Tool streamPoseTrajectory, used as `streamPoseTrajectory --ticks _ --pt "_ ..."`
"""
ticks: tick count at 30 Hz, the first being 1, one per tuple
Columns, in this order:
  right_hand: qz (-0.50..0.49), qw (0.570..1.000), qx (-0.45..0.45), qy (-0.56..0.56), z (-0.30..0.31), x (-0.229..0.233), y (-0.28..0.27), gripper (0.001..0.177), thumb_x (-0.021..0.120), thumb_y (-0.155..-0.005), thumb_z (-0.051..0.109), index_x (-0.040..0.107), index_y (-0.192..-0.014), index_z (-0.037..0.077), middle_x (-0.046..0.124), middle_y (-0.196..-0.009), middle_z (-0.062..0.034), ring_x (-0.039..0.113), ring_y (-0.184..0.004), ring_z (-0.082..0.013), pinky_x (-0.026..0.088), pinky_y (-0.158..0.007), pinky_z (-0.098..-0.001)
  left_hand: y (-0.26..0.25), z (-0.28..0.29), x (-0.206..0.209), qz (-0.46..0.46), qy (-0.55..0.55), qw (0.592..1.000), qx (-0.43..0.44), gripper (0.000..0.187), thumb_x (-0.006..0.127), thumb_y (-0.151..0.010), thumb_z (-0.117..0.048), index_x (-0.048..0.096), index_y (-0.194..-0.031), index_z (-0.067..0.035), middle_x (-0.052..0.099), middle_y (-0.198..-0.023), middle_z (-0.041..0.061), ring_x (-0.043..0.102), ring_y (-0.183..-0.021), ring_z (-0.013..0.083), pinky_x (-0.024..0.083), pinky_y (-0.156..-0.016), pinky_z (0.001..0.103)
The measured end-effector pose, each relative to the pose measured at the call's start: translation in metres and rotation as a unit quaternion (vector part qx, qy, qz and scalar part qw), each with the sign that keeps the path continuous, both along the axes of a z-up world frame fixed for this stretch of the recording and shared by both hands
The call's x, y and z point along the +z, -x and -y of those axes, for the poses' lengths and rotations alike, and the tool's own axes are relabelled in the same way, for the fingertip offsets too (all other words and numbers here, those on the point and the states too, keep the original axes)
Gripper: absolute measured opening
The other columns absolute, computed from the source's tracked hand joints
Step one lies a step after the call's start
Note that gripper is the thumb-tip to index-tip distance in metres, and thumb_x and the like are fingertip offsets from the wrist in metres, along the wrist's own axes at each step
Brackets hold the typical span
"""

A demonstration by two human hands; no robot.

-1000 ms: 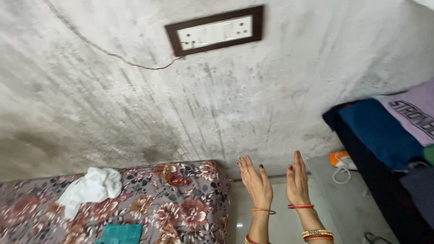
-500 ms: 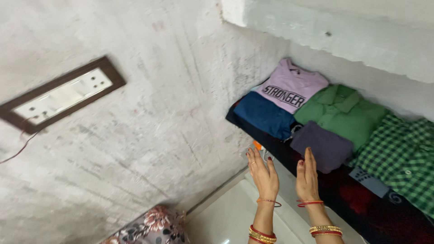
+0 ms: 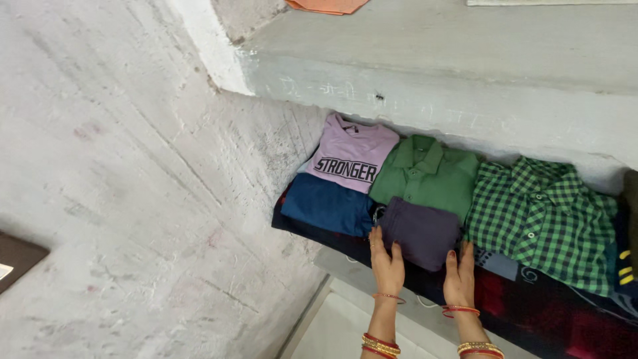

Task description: The person takes folded clothes one by one from a shelf and places them on a bed. The items handled include a teal shirt, dark blue shorts, blue jeans, a lavender t-shirt, light blue jeans, a green shirt, black pants, a green checkered shirt, a white shirt, brown shorts, and a dark blue t-shirt.

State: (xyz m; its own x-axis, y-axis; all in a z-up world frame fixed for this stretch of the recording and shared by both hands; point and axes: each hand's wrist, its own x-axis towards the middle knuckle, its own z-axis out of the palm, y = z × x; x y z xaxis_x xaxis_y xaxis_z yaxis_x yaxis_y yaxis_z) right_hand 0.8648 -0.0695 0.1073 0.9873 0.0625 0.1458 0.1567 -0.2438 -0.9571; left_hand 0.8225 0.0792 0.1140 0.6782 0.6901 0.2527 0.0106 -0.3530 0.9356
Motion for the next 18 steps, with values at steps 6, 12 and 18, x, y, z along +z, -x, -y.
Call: streamPoseTrajectory --ticks 6,12,18 --pt "-0.071 0.996 -0.037 -0.033 -0.010 -0.009 -0.019 0.074 0.042 -0.103 0.038 0.017 -0.160 -0.002 0.026 -0.167 -0.0193 0.026 -0.153 -0.0302 0.021 -0.121 -0.0365 -0.033 -0.025 -0.019 -0.014 0.042 0.999 -0.031 0.067 0.064 -0.092 -0.014 0.037 -0.149 0.008 0.042 -0.155 0.027 0.039 -0.146 0.0382 0.029 -0.120 0.040" --pt "-0.056 0.993 -0.072 -0.079 -0.023 -0.022 -0.044 0.080 0.051 -0.102 0.043 0.024 -0.158 -0.008 0.031 -0.164 -0.0248 0.030 -0.153 -0.0308 0.023 -0.122 -0.0353 -0.061 -0.046 -0.023 -0.020 0.127 0.990 -0.057 0.078 0.075 -0.086 -0.022 0.038 -0.148 0.009 0.043 -0.154 0.027 0.041 -0.145 0.0349 0.031 -0.119 0.037" --pt "-0.071 0.990 -0.095 -0.074 -0.025 -0.024 -0.048 0.079 0.067 -0.092 0.036 0.039 -0.152 -0.009 0.052 -0.148 -0.0267 0.051 -0.137 -0.0312 0.037 -0.114 -0.0355 -0.065 -0.051 -0.007 -0.058 0.234 0.962 -0.132 0.075 0.078 -0.080 -0.022 0.048 -0.143 0.006 0.064 -0.136 0.021 0.063 -0.124 0.0278 0.047 -0.107 0.033"
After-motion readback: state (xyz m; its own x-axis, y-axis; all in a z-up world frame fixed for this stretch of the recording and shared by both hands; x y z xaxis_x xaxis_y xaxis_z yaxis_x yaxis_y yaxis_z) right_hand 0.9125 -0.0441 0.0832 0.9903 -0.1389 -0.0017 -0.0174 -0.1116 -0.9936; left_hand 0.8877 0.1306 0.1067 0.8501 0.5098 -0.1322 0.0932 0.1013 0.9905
